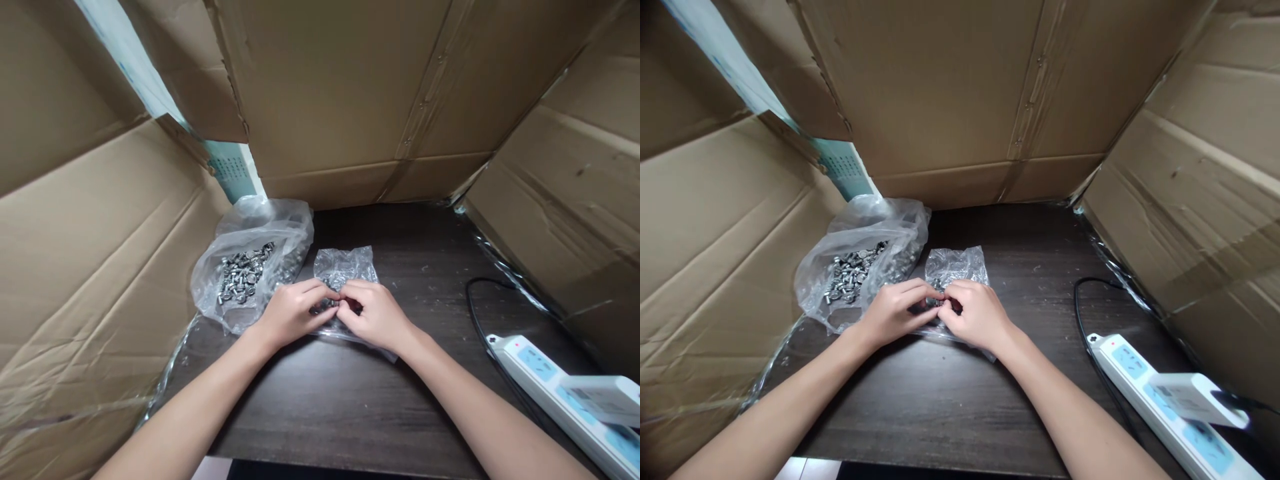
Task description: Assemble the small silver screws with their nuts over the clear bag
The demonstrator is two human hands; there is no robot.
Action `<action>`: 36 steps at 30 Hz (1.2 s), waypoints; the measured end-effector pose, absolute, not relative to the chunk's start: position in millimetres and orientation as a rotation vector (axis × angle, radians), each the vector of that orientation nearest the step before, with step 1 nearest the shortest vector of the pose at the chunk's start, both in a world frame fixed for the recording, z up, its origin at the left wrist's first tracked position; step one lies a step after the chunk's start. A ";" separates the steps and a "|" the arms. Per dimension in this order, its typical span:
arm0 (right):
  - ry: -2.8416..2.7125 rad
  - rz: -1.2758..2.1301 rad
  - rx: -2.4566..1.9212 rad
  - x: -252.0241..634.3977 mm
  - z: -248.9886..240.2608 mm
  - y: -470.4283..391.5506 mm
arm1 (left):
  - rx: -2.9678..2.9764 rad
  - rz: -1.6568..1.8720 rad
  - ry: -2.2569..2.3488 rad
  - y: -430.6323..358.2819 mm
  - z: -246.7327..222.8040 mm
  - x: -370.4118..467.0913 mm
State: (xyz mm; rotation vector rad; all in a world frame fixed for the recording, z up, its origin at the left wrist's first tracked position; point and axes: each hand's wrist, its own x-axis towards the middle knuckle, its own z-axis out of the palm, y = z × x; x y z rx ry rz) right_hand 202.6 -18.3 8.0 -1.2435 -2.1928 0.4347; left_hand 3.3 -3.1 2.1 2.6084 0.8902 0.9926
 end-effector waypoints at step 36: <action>-2.199 0.479 -1.194 205.1 7.1 -17.9 | 2.621 1.028 0.886 -2.8 2.3 2.0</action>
